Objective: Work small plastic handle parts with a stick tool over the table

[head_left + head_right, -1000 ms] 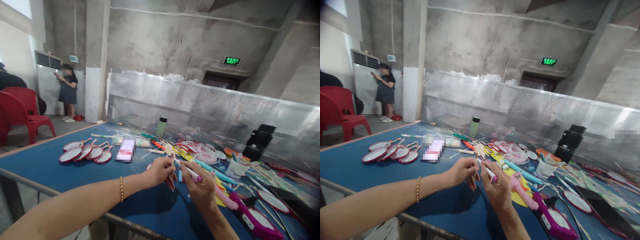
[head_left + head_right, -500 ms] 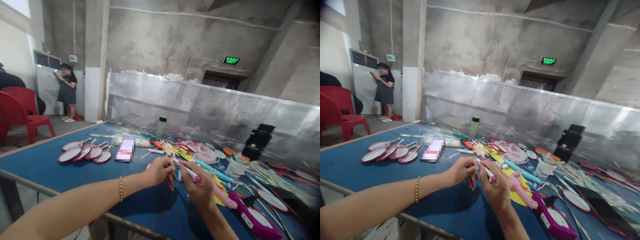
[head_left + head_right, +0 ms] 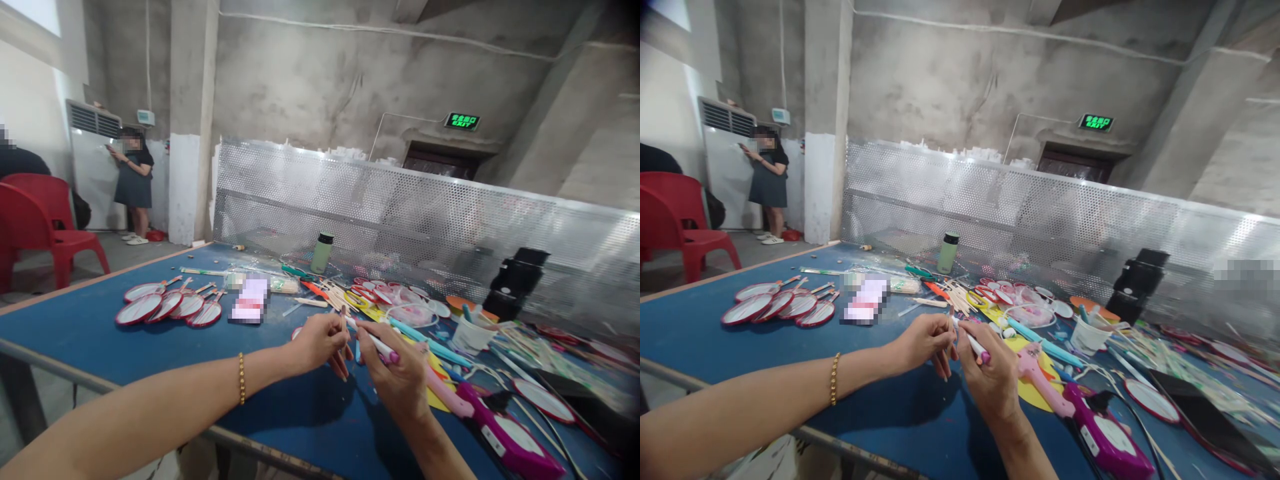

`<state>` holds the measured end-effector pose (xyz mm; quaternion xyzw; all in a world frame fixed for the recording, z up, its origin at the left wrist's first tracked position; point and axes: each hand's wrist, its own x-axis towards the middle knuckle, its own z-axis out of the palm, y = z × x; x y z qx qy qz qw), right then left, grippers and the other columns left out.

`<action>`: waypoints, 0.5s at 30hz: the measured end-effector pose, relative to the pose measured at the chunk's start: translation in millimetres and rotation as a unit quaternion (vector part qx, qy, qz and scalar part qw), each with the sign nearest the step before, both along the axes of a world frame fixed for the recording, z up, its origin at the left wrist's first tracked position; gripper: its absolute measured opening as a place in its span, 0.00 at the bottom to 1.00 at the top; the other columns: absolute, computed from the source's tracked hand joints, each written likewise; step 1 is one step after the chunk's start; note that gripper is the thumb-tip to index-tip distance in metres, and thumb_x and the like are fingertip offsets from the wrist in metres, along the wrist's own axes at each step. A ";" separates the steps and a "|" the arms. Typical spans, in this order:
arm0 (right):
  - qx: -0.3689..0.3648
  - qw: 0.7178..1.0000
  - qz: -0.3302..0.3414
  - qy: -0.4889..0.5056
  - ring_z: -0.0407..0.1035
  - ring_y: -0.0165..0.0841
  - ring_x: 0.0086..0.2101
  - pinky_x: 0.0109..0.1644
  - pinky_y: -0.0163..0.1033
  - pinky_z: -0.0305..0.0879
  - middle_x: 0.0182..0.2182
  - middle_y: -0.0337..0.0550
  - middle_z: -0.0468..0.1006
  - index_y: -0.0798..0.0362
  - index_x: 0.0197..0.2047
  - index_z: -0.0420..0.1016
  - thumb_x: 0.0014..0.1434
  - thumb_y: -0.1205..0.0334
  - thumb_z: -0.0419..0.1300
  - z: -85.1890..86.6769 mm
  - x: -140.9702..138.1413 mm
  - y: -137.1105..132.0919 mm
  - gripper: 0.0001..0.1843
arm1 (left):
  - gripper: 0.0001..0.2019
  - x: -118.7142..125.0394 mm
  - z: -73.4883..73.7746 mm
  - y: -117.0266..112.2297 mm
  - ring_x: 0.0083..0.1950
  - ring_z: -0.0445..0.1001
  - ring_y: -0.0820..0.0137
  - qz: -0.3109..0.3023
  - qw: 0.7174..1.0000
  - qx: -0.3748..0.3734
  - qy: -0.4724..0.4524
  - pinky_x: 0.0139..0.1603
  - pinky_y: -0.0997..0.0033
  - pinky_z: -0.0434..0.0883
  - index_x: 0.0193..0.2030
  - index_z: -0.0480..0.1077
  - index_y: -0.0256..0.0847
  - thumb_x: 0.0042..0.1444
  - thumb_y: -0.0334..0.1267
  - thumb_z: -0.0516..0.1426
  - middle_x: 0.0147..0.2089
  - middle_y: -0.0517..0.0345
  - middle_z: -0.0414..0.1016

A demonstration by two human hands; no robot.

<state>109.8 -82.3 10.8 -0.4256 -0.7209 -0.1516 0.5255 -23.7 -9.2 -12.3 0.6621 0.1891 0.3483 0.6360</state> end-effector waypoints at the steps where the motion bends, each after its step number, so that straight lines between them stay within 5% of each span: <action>1: 0.002 1.000 0.008 -0.005 0.75 0.32 0.31 0.38 0.36 0.71 0.31 0.42 0.81 0.51 0.40 0.78 0.62 0.64 0.57 -1.4 0.6 0.9 0.07 | 0.08 0.2 -0.7 -0.1 0.19 0.74 0.69 0.000 1.000 -0.001 -0.002 0.19 0.70 0.72 0.33 0.61 0.39 0.51 0.40 0.55 0.26 0.60 0.73; 15: 0.000 1.000 0.001 0.004 0.74 0.31 0.28 0.36 0.36 0.71 0.29 0.41 0.80 0.51 0.40 0.77 0.62 0.63 0.58 0.7 -0.7 -0.1 0.07 | 0.10 -0.8 2.4 -1.9 0.19 0.74 0.70 0.000 1.000 -0.001 0.004 0.19 0.71 0.72 0.31 0.61 0.38 0.50 0.42 0.56 0.26 0.59 0.72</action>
